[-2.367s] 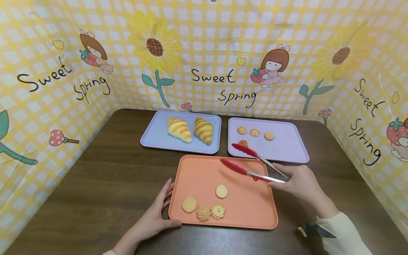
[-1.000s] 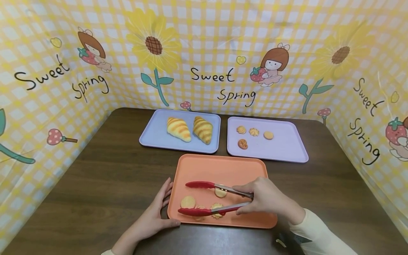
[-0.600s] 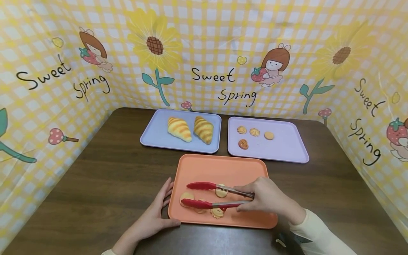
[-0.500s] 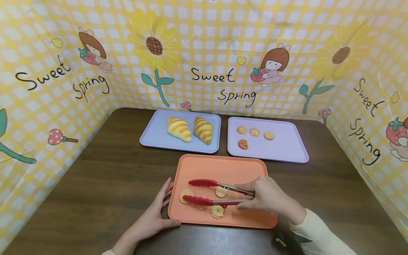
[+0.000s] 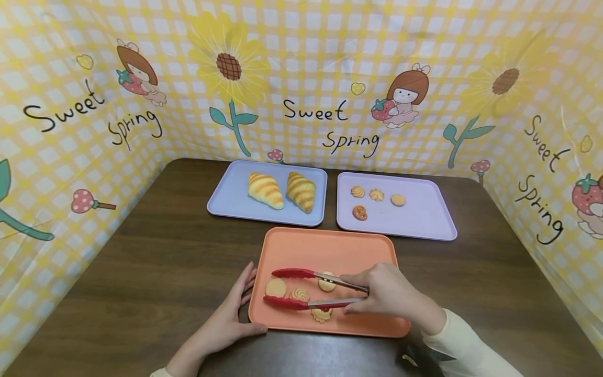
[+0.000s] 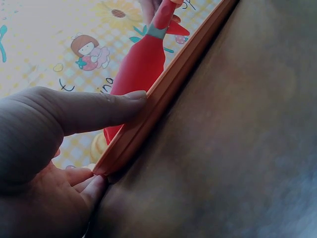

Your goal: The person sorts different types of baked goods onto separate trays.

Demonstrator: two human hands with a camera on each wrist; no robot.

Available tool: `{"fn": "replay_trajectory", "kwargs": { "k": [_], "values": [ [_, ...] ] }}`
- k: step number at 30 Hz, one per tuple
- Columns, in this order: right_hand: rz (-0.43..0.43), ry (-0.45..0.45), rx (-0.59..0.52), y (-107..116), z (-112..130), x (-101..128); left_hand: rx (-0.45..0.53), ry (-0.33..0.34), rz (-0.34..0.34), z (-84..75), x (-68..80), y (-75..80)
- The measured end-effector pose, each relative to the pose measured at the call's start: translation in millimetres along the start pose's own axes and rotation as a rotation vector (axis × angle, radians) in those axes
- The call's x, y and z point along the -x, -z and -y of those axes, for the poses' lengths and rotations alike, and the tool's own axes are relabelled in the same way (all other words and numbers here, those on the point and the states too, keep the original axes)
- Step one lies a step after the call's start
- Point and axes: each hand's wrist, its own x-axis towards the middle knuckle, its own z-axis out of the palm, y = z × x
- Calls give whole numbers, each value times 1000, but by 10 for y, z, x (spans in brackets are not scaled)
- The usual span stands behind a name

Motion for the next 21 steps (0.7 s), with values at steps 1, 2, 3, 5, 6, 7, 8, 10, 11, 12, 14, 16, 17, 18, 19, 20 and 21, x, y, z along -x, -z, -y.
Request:
{"fn": "replay_trajectory", "kwargs": {
  "k": [1, 2, 3, 5, 6, 7, 8, 10, 11, 12, 14, 16, 17, 18, 19, 20, 21],
  "values": [
    [-5, 7, 4, 0, 3, 1, -1, -3, 0, 0, -1, 0],
    [-11, 15, 10, -2, 3, 2, -1, -8, 0, 1, -2, 0],
    [-16, 23, 13, -3, 5, 5, -1, -11, 0, 1, -2, -1],
    [-25, 36, 17, -8, 8, 9, -4, -18, 0, 1, -4, 0],
    [-32, 45, 22, -10, 9, 12, -4, -19, 0, 0, -5, 0],
    [-39, 54, 28, -13, 10, 15, -5, -19, -1, -1, -6, 1],
    [-45, 60, 31, -16, 12, 18, -5, -18, -1, -2, -8, 1],
    [-59, 77, 39, -24, 15, 24, -5, -10, -1, -6, -9, 1],
    [-65, 84, 40, -29, 16, 26, -3, -5, -1, -8, -10, 1],
    [-72, 91, 44, -34, 17, 29, -2, 1, -1, -11, -10, 2],
    [-80, 102, 45, -45, 18, 38, 1, 12, -1, -15, -8, 2],
    [-86, 108, 39, -55, 17, 47, 2, 18, -2, -17, -7, 3],
    [-88, 110, 38, -59, 17, 51, 1, 19, -2, -15, -6, 3],
    [-91, 112, 37, -63, 15, 55, -1, 19, -2, -13, -5, 3],
    [-94, 113, 35, -66, 14, 59, -2, 17, -1, -10, -5, 2],
    [-97, 117, 35, -68, 13, 61, -3, 13, 0, -6, -5, 2],
    [-102, 121, 33, -71, 11, 63, -4, 10, 1, -2, -5, 1]
  ]
}}
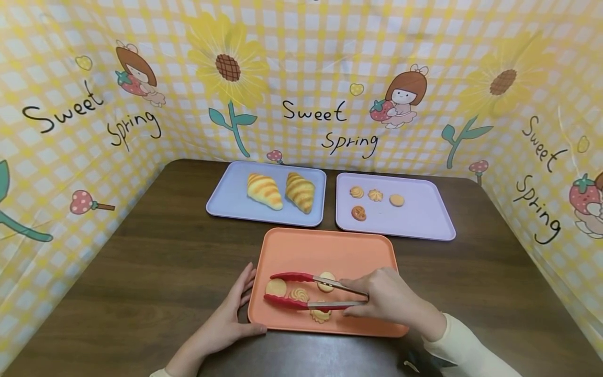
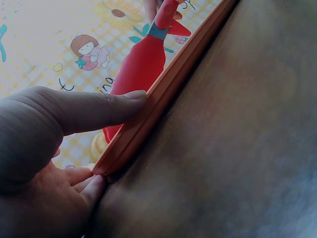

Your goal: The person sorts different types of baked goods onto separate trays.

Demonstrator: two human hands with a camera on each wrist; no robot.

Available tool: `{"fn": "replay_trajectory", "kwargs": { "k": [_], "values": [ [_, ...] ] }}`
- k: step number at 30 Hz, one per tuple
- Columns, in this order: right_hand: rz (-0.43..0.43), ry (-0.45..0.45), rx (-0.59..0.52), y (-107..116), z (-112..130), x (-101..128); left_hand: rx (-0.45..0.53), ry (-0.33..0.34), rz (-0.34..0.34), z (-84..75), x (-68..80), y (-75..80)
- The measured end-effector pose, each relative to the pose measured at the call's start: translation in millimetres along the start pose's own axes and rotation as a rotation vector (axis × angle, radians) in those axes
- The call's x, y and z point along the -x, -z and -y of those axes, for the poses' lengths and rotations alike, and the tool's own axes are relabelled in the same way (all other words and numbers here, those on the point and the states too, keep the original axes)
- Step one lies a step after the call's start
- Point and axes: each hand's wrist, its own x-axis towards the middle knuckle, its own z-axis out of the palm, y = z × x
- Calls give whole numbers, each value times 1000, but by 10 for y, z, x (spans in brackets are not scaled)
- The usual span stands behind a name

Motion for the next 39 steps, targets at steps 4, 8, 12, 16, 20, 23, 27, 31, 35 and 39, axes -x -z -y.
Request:
{"fn": "replay_trajectory", "kwargs": {
  "k": [4, 8, 12, 16, 20, 23, 27, 31, 35, 39],
  "values": [
    [-20, 13, 7, -3, -12, 7, 6, -5, 5, 11, -1, -2],
    [-30, 3, 15, 19, -21, 9, 11, 0, 8, 5, -4, -1],
    [-34, -14, 34, 46, -34, 7, 12, -1, 5, 5, -7, 4],
    [-34, -43, 47, 87, -47, 18, 9, 1, 1, 9, -8, 7],
    [-27, -94, 50, 136, -65, 38, 4, -7, -1, 7, -8, 6],
    [-27, -123, 64, 171, -90, 46, 5, -14, -1, 6, -6, 5],
    [-27, -154, 82, 231, -131, 55, 0, -32, -1, 12, -3, 4],
    [-24, -204, 98, 301, -163, 75, -2, -52, -1, 20, 0, 3],
    [-31, -270, 127, 349, -201, 98, 2, -65, 0, 19, 3, 2],
    [-32, -341, 132, 389, -249, 136, 5, -76, 3, 19, 7, 1]
  ]
}}
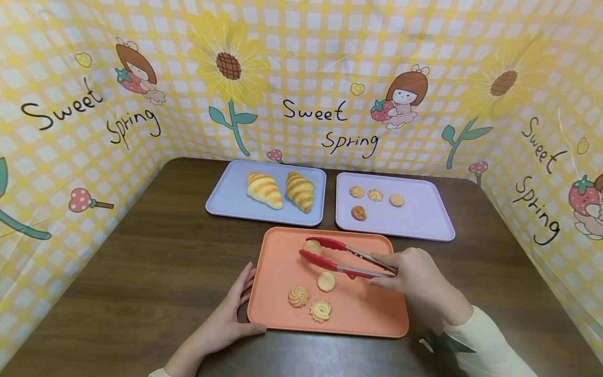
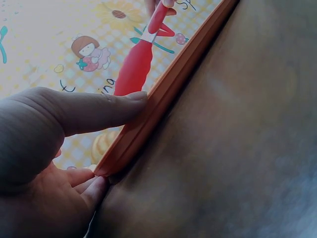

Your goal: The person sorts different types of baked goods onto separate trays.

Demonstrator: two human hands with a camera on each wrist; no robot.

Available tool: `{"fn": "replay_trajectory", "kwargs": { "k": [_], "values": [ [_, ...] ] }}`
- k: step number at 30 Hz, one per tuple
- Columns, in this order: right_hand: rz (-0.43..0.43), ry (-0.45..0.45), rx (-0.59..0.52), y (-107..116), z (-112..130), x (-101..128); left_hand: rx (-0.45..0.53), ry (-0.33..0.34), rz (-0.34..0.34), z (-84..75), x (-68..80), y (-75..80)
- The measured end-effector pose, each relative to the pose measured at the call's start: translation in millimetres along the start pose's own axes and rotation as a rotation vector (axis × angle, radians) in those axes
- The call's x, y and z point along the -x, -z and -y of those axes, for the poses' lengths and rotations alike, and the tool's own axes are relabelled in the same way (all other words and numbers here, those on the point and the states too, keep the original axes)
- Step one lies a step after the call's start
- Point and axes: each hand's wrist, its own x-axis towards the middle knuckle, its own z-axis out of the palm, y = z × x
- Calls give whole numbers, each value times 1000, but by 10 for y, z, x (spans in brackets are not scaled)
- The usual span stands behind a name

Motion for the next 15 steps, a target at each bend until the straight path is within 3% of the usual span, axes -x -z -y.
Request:
{"fn": "replay_trajectory", "kwargs": {
  "k": [15],
  "values": [
    [-95, -115, 71, 186, -316, 58, 3, -12, 10, -1, 4, 3]
  ]
}}
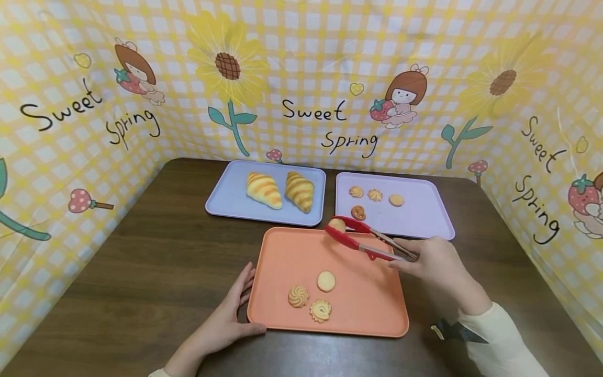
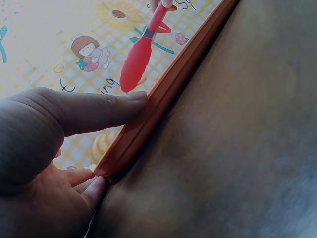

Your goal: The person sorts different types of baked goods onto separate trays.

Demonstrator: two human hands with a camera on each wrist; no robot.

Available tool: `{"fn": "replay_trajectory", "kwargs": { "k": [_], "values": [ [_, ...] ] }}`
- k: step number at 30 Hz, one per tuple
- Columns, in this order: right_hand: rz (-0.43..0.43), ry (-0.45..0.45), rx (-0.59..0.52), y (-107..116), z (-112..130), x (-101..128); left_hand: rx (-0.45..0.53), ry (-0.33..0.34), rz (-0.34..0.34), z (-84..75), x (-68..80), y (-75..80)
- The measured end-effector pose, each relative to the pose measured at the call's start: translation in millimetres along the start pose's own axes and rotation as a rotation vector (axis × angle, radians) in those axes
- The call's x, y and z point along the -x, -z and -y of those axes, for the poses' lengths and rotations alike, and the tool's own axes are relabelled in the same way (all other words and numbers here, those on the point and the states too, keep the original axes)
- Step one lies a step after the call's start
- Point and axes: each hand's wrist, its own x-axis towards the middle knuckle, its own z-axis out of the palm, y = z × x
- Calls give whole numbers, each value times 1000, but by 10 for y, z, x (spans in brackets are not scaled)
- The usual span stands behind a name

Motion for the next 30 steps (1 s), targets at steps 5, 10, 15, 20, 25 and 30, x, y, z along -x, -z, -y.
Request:
{"fn": "replay_trajectory", "kwargs": {
  "k": [5, 10, 15, 20, 25, 30],
  "values": [
    [42, -76, 19, 71, -107, -33, 2, 2, -3, 2, 3, -2],
    [77, -167, 38, 117, -206, -46, -1, 0, -4, 7, 4, -2],
    [46, -201, 56, 126, -335, -46, -4, 5, -4, 8, 2, -3],
    [35, -223, 82, 123, -479, -41, -4, 13, -5, 11, 6, -6],
    [100, -311, 92, 110, -584, -36, -9, 11, -5, 21, 3, -2],
    [139, -361, 95, 77, -671, -1, -7, 3, -5, 24, -1, 2]
  ]
}}
